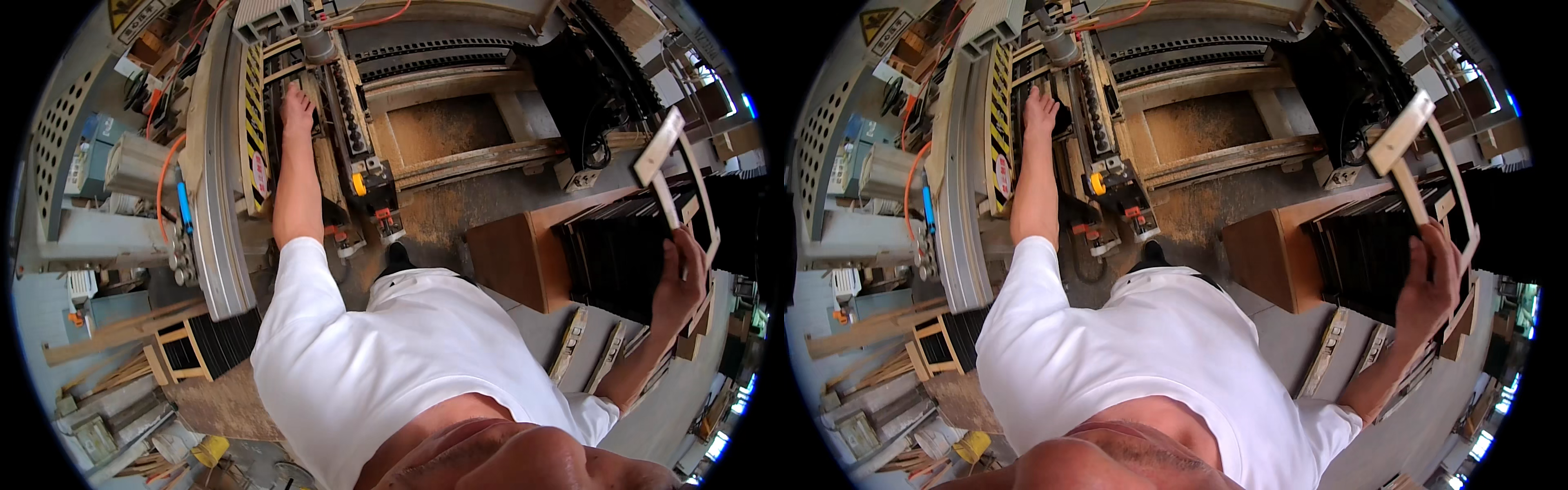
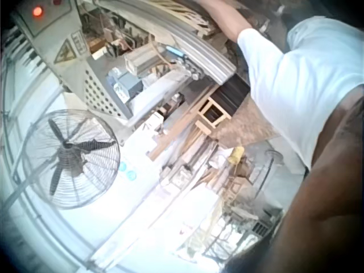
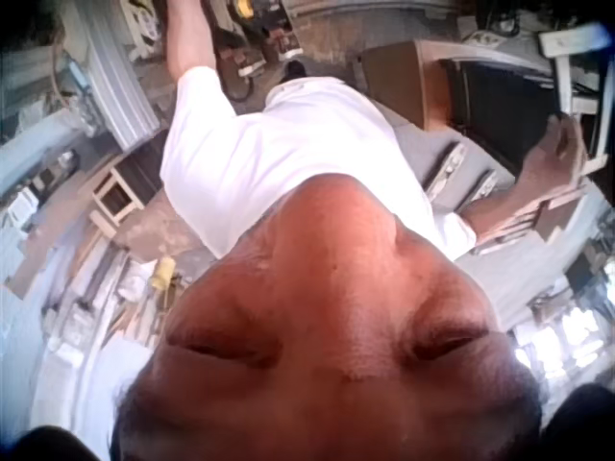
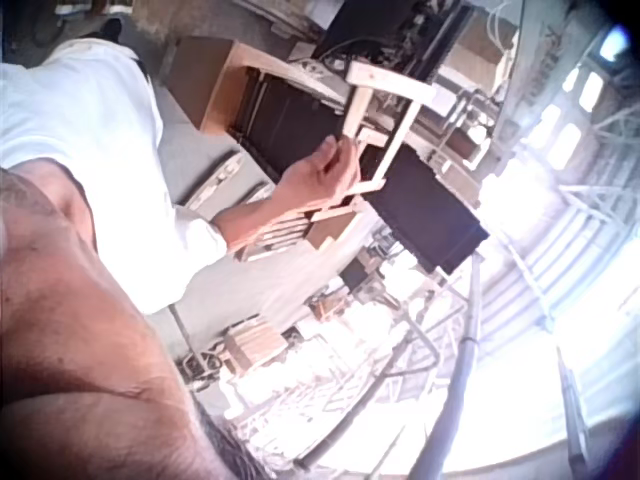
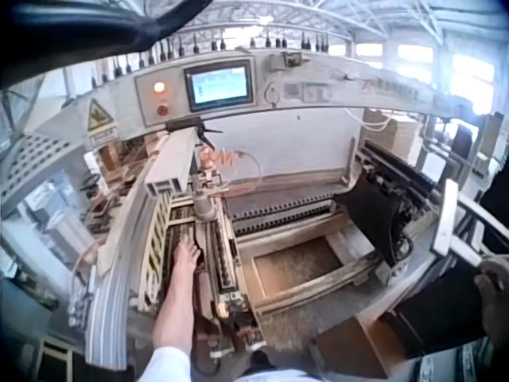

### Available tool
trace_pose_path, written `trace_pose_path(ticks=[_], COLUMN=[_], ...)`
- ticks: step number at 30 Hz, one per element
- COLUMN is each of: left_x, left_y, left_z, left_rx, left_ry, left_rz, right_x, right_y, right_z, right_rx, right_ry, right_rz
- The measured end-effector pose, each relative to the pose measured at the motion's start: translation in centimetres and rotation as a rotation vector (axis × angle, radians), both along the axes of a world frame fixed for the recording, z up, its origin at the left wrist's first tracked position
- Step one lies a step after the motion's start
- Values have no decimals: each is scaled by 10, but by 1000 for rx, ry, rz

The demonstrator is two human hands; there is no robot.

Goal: The person repeatedly picks up small wooden frames with black mesh inserts and places them into a machine, then removes them and stacks them on a nearby table. The cycle of inserting and removing frames continues throughout the clip.

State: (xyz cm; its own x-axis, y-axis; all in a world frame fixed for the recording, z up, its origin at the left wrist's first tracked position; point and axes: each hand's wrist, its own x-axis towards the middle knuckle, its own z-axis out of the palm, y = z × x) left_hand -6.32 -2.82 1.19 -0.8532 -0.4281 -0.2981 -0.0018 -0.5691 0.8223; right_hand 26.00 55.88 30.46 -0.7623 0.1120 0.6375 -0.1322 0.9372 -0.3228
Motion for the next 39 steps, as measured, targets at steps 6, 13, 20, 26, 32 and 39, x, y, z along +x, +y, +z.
trace_pose_path(ticks=[6,13,20,26,32,39], left_x=[-80,-89,93,285,388,440], left_y=[-44,-51,29,68,107,148], left_z=[-25,-34,-32,-21,6,-19], left_rx=[231,517,377,366,315,415], left_ry=[118,251,138,139,28,42], left_rz=[73,119,68,102,282,586], right_x=[-58,-152,-240,-294,-347,-400], right_y=[-88,-170,-286,-418,-491,-527], right_z=[-16,-66,-143,-219,-289,-287], right_rx=[78,68,59,73,215,551], right_ry=[-143,-238,-233,-164,-83,11], right_rz=[220,540,875,1174,1162,1082])
